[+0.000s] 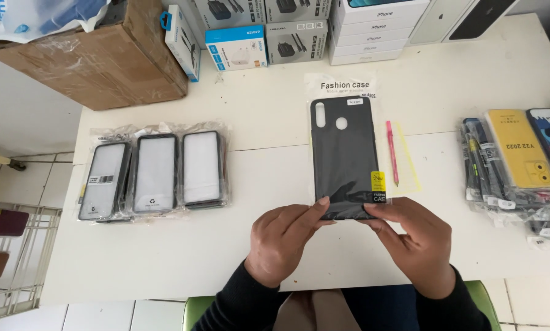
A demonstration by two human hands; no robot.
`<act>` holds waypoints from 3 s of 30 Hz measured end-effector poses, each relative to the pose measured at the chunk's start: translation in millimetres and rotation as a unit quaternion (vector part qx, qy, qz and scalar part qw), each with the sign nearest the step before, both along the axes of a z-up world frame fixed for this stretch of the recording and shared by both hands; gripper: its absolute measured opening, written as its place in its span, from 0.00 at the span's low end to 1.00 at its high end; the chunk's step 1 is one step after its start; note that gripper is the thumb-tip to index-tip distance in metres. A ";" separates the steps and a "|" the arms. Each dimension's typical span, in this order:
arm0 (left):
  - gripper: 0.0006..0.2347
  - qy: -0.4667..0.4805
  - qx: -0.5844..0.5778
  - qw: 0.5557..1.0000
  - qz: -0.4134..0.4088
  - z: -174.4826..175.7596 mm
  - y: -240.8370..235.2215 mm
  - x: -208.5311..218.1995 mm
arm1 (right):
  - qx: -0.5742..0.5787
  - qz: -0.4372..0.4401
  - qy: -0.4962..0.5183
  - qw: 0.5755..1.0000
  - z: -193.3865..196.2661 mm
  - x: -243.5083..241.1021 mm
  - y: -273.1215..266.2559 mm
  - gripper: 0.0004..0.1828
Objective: Organizing and inspecting phone cases by removing them from packaging and writing notes on a sticky note.
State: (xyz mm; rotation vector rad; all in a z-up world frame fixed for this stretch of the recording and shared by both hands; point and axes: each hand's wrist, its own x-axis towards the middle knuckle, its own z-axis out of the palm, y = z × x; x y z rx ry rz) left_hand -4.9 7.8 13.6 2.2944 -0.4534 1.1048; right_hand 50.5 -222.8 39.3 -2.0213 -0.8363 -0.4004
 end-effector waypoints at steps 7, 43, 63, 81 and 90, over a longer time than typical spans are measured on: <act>0.17 -0.018 -0.009 0.999 0.026 2.3 0.4 9.7 | 0.003 0.008 -0.154 0.988 6.1 9.6 -1.7 0.09; 0.15 0.385 -0.341 0.845 -0.146 37.9 18.8 53.0 | 0.086 0.064 0.318 0.942 13.4 60.9 35.3 0.17; 0.06 0.382 -0.329 0.862 -0.052 5.9 -2.0 38.1 | 0.498 -0.064 0.520 0.691 -25.1 60.5 42.1 0.18; 0.30 0.459 -0.456 0.759 -0.073 -30.8 24.0 67.0 | 0.266 0.001 0.412 0.871 -112.7 76.9 61.5 0.28; 0.26 0.468 -0.432 0.770 0.046 -85.4 30.0 85.7 | 0.139 -0.083 0.312 0.936 -179.0 89.2 77.2 0.24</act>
